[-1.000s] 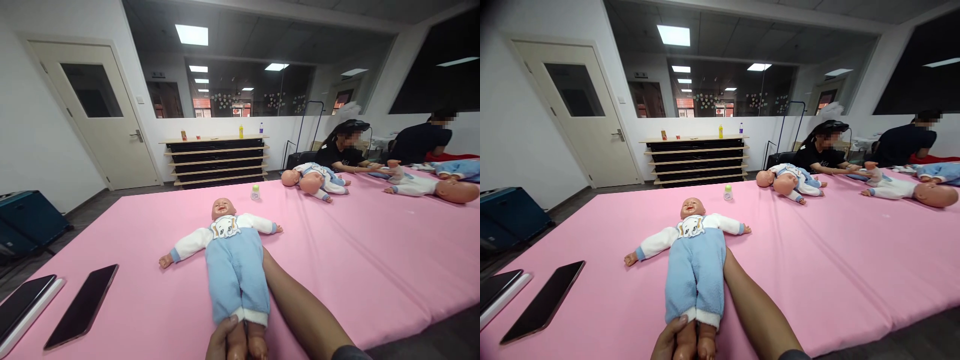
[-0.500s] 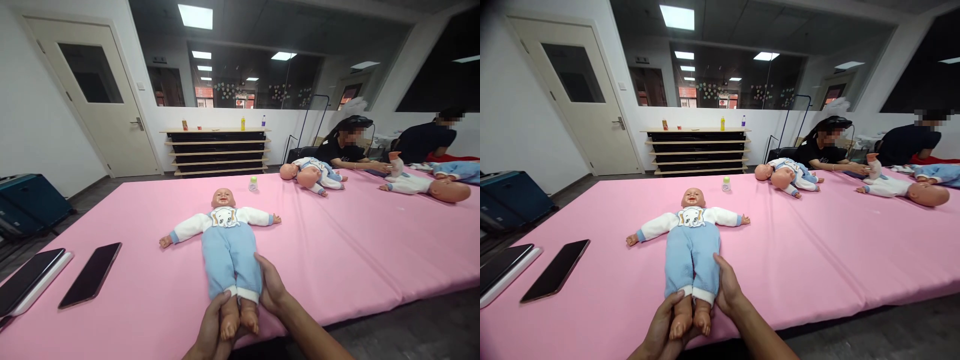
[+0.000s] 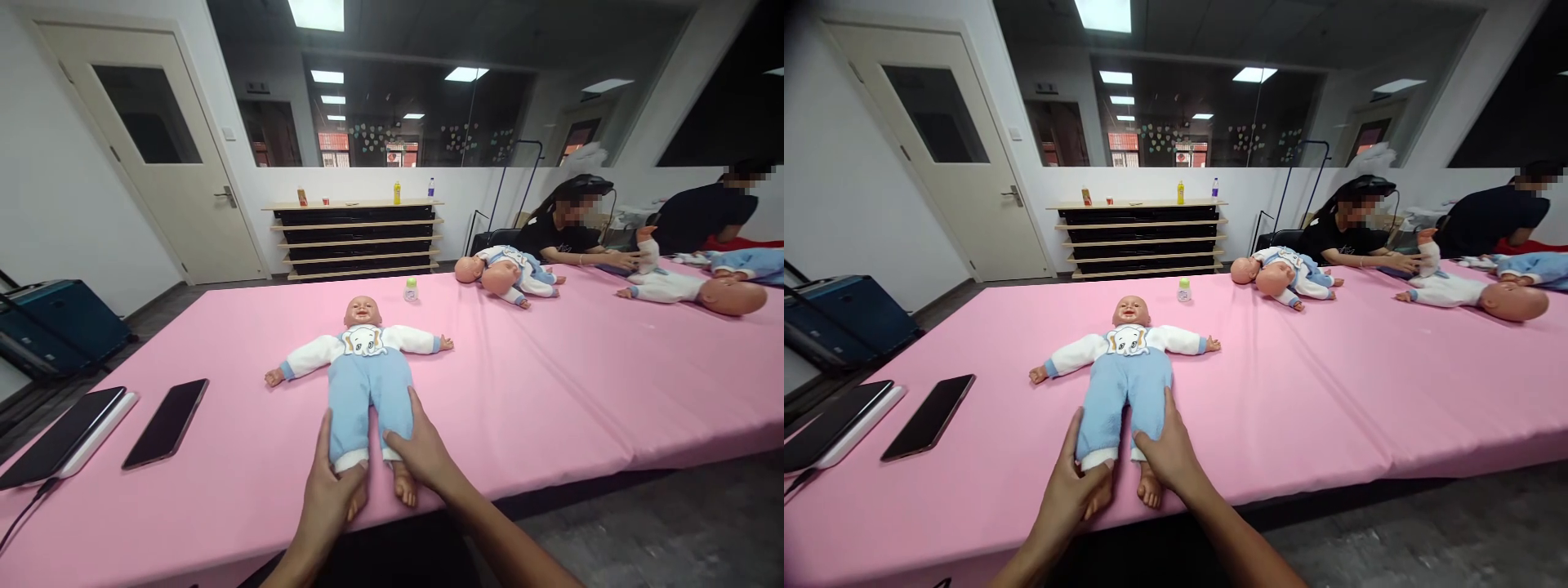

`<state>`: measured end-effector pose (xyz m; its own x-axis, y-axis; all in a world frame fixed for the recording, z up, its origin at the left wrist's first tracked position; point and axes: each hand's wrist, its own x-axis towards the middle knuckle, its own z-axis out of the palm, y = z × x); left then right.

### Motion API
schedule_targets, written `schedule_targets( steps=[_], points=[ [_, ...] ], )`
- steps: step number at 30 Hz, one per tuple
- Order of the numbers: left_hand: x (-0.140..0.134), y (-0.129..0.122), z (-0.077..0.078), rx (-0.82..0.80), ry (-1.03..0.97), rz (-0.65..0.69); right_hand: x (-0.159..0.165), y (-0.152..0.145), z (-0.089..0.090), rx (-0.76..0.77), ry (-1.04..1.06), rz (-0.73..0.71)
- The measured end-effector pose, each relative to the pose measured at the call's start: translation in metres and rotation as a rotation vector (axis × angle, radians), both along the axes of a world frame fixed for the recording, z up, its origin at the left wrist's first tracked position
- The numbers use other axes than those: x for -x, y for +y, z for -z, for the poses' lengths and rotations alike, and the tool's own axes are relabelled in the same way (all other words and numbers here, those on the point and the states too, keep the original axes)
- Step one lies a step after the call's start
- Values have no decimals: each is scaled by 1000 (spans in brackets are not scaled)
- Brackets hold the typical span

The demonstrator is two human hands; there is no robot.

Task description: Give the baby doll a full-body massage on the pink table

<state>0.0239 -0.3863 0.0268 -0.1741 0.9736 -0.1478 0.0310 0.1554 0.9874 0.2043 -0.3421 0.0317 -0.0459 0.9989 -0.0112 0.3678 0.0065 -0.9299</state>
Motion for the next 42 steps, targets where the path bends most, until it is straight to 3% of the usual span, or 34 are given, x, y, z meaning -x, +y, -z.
schedule_targets(
  steps=[3,5,10,16,25,31,35,42],
  points=[
    [13,3,0,-106,418,140,2,-3,1,-12,-145,31],
    [18,4,-4,-94,600,235,4,-5,4,-47,-210,32],
    [18,7,-16,39,825,404,9,-6,6,-49,-327,-14],
    [8,12,-20,100,1091,422,11,-4,-1,-13,-459,-36],
    [24,9,-46,125,1077,532,6,-8,-11,-9,-558,-58],
    [41,25,-65,15,1051,447,0,-4,-22,-64,-581,-18],
    [52,58,-53,-83,1022,292,0,12,-15,-198,-510,12],
    [55,146,-3,-366,941,228,6,73,-4,-340,-470,-28]
  ],
)
